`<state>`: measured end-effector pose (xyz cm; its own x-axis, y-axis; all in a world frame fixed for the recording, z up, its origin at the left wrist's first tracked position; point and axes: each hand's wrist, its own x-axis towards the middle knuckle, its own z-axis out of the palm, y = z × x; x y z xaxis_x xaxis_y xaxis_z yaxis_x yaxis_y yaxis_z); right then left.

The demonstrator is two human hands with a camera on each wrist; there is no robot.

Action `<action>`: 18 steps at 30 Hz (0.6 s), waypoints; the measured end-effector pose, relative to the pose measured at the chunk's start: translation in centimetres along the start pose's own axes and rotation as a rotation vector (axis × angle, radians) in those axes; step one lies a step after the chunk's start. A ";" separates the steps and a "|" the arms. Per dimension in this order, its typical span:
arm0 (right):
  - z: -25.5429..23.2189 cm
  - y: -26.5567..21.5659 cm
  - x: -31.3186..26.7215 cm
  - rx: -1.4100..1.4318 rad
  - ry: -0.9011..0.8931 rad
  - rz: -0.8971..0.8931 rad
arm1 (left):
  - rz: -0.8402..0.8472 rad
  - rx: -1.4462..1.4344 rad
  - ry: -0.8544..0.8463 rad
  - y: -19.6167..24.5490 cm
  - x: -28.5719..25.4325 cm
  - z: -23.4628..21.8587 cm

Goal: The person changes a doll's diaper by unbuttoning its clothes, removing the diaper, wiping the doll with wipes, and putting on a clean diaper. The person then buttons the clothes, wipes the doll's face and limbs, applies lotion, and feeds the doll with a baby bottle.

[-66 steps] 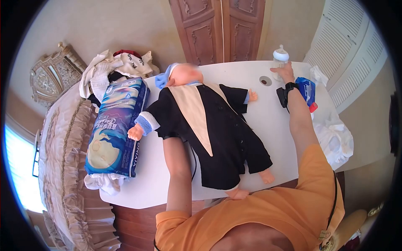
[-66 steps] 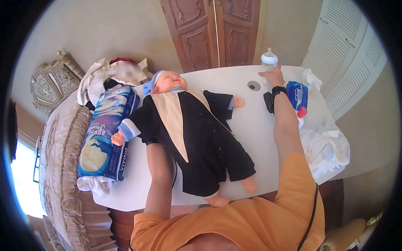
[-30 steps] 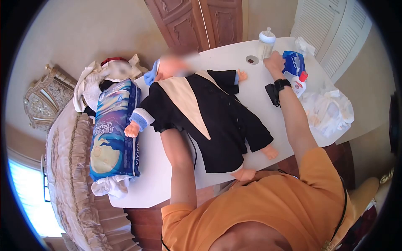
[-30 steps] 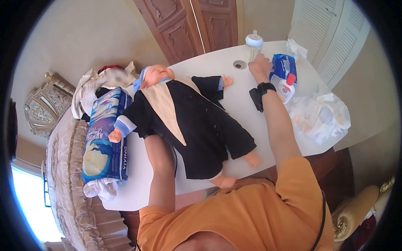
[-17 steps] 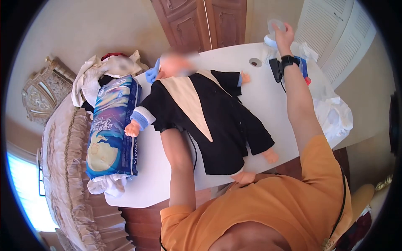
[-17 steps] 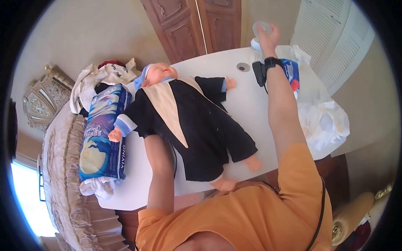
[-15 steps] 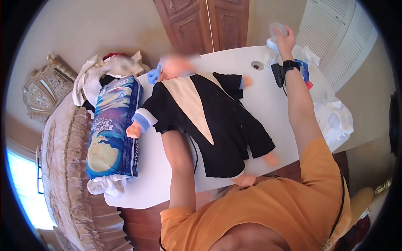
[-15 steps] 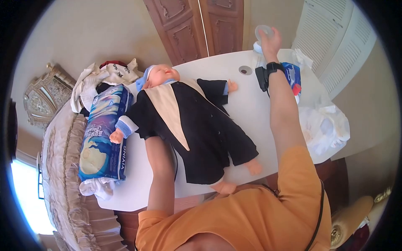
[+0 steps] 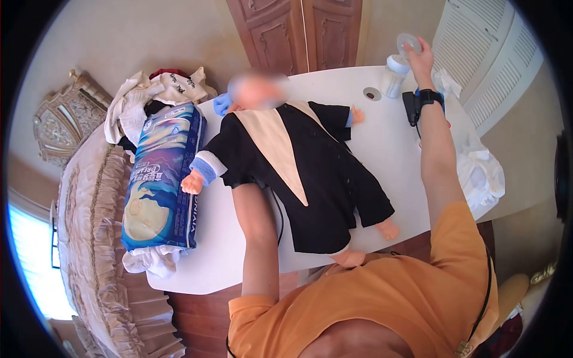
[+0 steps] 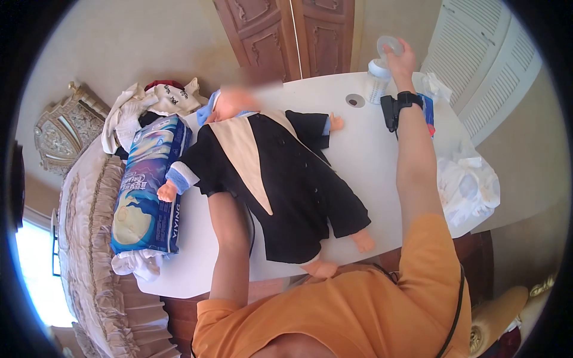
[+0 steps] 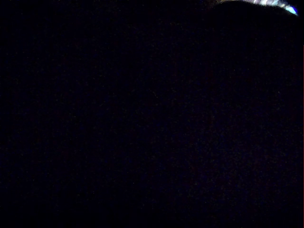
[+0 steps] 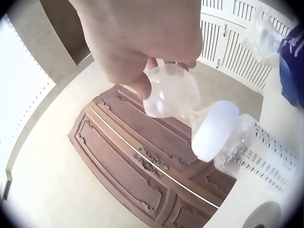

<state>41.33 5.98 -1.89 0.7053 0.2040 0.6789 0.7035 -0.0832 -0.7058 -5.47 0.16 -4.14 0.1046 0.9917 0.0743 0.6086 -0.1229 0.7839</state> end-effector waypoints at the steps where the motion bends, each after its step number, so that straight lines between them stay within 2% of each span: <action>1: -0.2 0.1 0.5 -0.028 -0.066 0.036 | 0.013 -0.018 0.023 0.3 -0.1 0.0; 2: -0.6 0.0 0.9 -0.030 -0.067 0.037 | 0.025 -0.036 0.045 0.4 -0.2 0.1; 4: -1.0 0.4 2.0 -0.099 -0.217 -0.023 | 0.041 0.002 0.036 -0.3 -0.1 0.2; 5: -0.8 0.7 2.5 -0.100 -0.219 -0.021 | 0.059 0.039 0.029 -0.5 -0.1 0.2; 7: -0.7 0.5 3.3 -0.158 -0.429 -0.005 | 0.095 0.013 0.033 -0.3 -0.1 0.2; 8: -0.7 0.1 3.2 -0.158 -0.429 -0.007 | 0.131 -0.015 0.039 -0.2 -0.1 0.2; 10: -0.7 -0.9 2.8 -0.196 -0.627 0.071 | 0.090 0.042 0.027 -0.2 -0.2 0.1; 12: -0.4 -0.2 2.7 -0.266 -0.682 0.041 | 0.048 0.103 0.014 -0.3 -0.1 0.1; 14: 0.0 0.3 2.2 -0.335 -0.736 0.010 | 0.082 -0.246 0.055 -0.3 0.2 0.4; 15: 0.2 0.4 1.9 -0.302 -0.709 0.002 | 0.079 -0.246 0.058 -0.1 0.1 0.3; 17: 0.5 0.5 1.7 -0.269 -0.688 -0.005 | 0.153 0.016 0.032 0.6 -0.3 -0.3; 18: 0.6 0.4 1.8 -0.307 -0.698 0.033 | 0.148 0.018 0.032 0.5 -0.3 -0.3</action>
<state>42.88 6.93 -1.10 0.5792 0.7575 0.3011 0.7476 -0.3464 -0.5666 -5.41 -0.16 -3.64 0.1691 0.9633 0.2083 0.6022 -0.2683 0.7519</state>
